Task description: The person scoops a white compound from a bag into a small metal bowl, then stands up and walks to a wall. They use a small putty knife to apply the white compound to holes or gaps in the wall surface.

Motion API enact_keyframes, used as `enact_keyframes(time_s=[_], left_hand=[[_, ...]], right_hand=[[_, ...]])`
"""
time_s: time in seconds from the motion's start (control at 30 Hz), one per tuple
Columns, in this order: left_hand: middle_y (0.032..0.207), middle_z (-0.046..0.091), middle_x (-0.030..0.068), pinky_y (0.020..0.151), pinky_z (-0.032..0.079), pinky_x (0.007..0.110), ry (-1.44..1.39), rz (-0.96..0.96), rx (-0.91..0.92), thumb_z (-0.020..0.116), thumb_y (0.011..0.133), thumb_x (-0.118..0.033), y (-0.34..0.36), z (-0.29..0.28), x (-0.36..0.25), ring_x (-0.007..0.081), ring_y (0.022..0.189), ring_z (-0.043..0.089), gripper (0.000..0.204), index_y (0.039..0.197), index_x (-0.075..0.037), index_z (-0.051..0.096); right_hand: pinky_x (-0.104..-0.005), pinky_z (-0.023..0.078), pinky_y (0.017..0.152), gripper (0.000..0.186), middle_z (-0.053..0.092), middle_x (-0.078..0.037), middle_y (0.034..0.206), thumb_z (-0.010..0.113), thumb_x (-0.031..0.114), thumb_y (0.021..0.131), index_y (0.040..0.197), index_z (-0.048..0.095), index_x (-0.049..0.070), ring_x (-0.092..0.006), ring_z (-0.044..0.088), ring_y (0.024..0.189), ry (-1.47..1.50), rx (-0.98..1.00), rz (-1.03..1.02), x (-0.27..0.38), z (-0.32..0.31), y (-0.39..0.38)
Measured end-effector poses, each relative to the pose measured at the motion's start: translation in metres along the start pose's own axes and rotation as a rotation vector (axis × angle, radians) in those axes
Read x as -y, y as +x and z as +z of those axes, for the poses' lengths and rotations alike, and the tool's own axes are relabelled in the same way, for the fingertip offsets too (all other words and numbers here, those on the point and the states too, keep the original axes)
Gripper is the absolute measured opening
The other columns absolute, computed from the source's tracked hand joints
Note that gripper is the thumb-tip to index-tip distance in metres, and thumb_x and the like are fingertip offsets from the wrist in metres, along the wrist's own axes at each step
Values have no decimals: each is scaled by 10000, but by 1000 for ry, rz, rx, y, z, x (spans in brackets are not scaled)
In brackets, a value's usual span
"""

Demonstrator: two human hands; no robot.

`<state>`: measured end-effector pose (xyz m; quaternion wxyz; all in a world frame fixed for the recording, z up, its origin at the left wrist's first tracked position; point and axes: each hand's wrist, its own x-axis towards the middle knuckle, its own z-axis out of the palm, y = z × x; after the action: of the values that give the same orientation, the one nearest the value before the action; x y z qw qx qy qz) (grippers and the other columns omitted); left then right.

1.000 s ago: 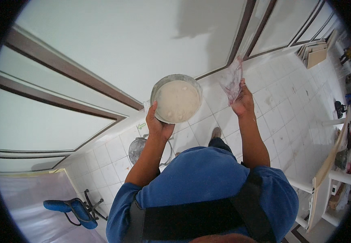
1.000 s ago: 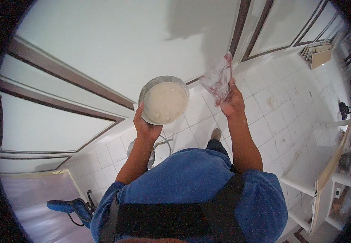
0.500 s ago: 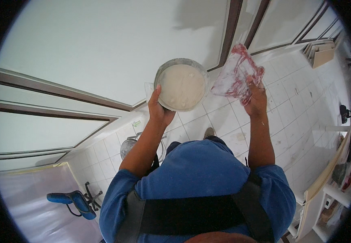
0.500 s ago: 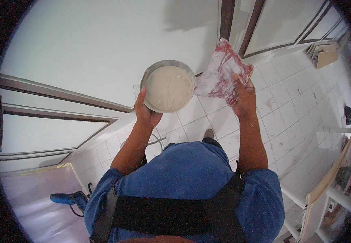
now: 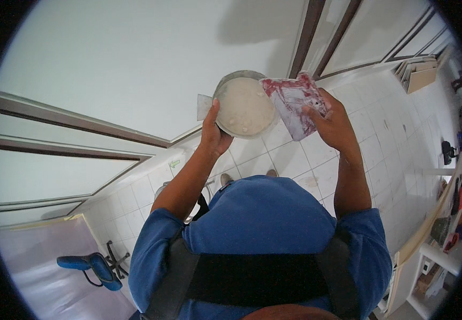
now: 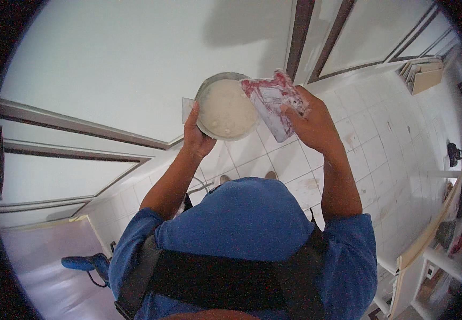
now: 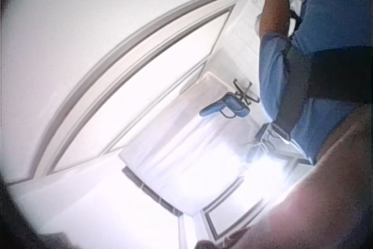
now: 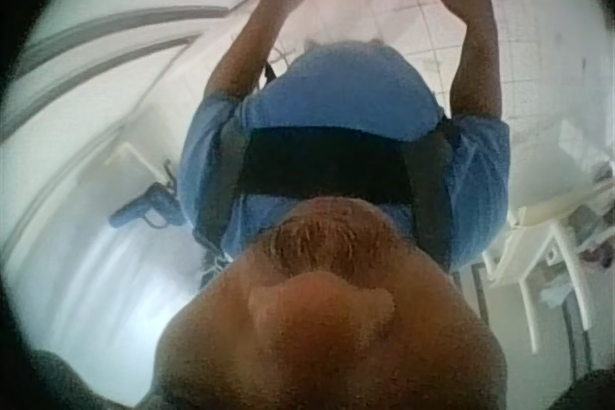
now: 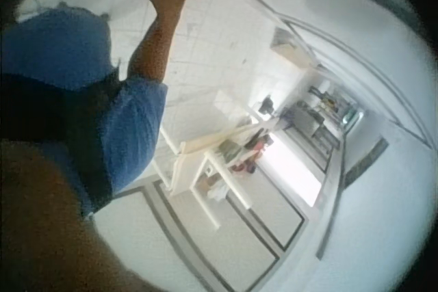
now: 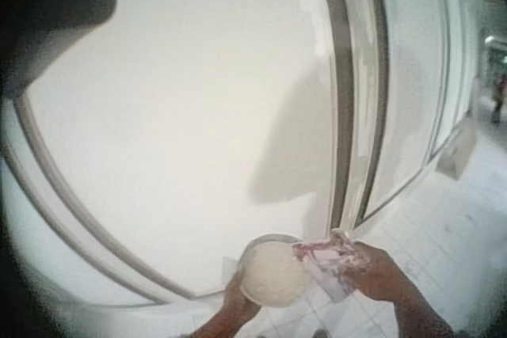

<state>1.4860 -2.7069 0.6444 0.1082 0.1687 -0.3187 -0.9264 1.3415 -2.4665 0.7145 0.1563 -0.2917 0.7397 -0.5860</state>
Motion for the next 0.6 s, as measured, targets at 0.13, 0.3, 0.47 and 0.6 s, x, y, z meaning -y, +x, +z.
enact_keyframes(time_s=[0.13,0.3,0.47,0.6], left_hand=[[1461,426,147,1125,331,460,48,-3,52,533,951,-511,6,-6,6,300,1348,415,709,1459,-59,334],[1466,418,147,1120,343,439,31,-53,77,511,960,-529,3,-11,15,287,1342,424,723,1464,-48,317],[1465,419,150,1112,356,438,29,-57,77,489,965,-550,-2,-11,20,284,1344,424,736,1460,-33,317],[1498,388,148,1130,322,483,56,-43,91,454,956,-599,1,-15,20,313,1371,388,757,1487,-83,297]], right_hand=[[-440,490,865,397,666,-260,999,617,173,876,1217,565,-24,-406,652,925,-445,92,-61,13,5,4],[-505,484,825,334,663,-252,968,593,157,866,1178,573,41,-437,628,919,-597,144,-37,35,24,4],[-521,480,803,317,664,-239,934,576,144,865,1170,561,55,-429,630,898,-654,129,-4,35,32,3],[-521,482,799,301,667,-233,930,576,130,853,1146,572,59,-427,631,894,-683,117,6,31,34,5]])
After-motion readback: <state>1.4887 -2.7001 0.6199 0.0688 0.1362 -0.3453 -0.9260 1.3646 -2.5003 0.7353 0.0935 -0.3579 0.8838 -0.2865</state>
